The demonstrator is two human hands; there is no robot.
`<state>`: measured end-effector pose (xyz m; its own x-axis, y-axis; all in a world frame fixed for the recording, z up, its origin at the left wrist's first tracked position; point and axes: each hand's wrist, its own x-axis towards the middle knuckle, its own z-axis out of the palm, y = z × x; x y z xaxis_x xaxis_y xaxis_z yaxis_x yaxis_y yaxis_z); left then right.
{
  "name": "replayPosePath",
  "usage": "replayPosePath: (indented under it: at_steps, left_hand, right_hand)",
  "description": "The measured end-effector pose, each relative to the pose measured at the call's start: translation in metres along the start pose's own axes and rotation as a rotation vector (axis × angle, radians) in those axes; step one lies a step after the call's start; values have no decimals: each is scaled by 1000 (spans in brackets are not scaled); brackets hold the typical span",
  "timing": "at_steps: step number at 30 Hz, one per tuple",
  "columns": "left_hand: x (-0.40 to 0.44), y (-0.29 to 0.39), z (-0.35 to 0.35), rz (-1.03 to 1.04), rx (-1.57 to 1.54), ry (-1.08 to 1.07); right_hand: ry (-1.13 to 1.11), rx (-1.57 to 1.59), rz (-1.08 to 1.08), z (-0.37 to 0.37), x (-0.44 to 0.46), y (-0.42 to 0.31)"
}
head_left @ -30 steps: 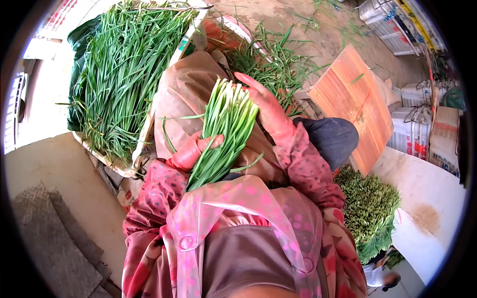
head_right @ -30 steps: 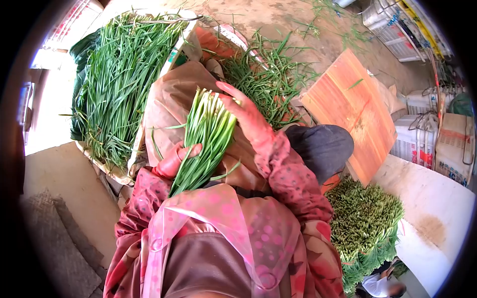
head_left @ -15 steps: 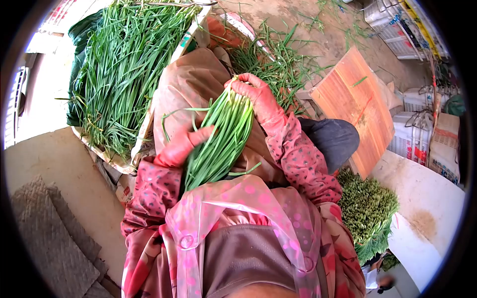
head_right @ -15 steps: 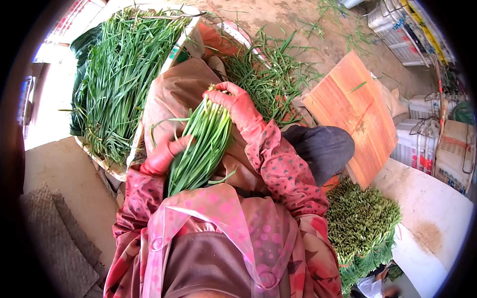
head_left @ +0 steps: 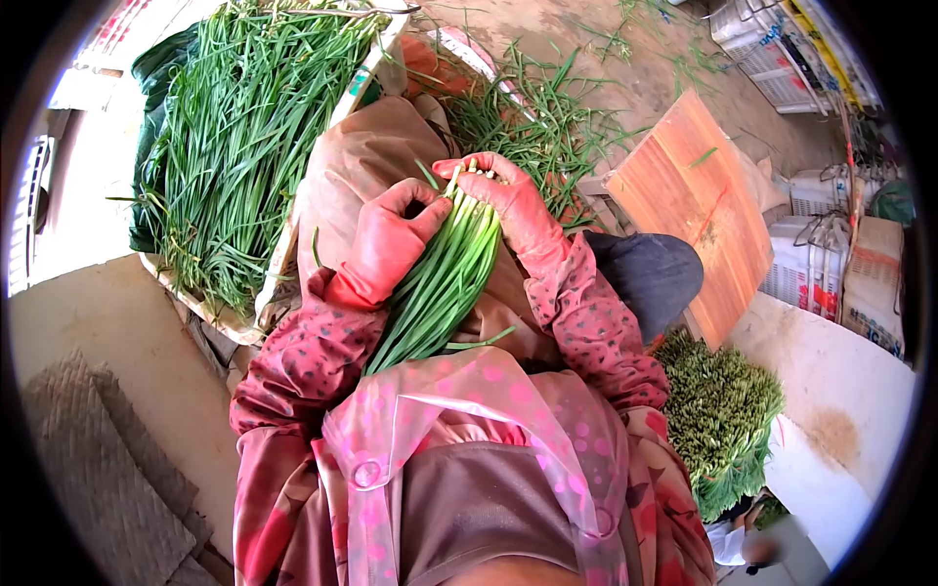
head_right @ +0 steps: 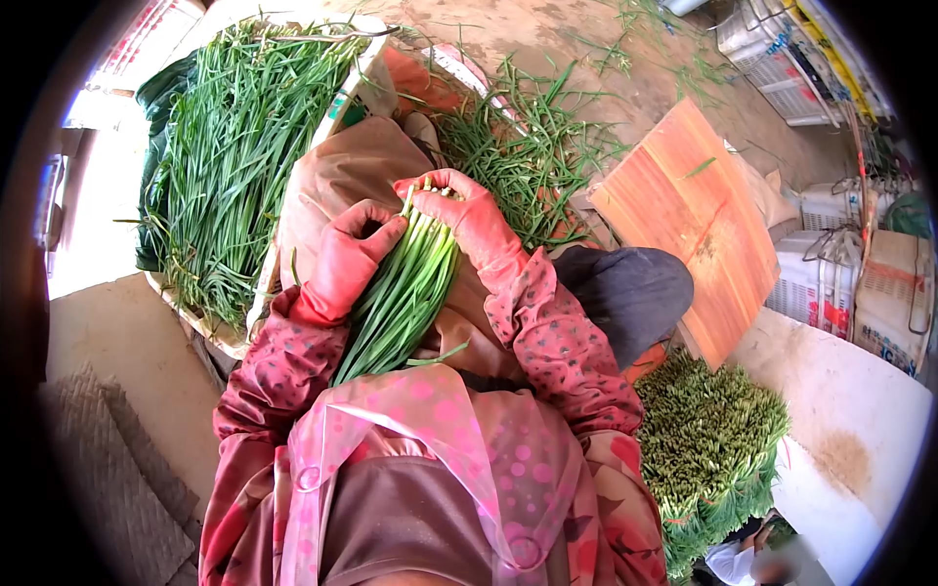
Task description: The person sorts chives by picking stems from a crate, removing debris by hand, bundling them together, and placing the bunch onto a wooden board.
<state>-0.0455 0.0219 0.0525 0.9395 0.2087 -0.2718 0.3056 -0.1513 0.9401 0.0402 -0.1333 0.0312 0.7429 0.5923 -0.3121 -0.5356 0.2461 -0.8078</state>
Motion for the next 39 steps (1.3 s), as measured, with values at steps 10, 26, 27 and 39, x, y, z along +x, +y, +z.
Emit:
replayPosePath:
  at_steps: [10,26,27,39]
  left_hand:
    - [27,35,-27,-170,-276,67]
    - [43,23,-28,378,487,-140]
    - [41,27,-33,290,420,-158]
    - [21,63,-9,313,790,-420]
  right_hand:
    - [80,64,14,-15,-6,9]
    - [233,-31,-72,-27,-17,-10]
    - [232,-20,-85,-30,-16,-11]
    - [243,-86,-48,-20,-15,-17]
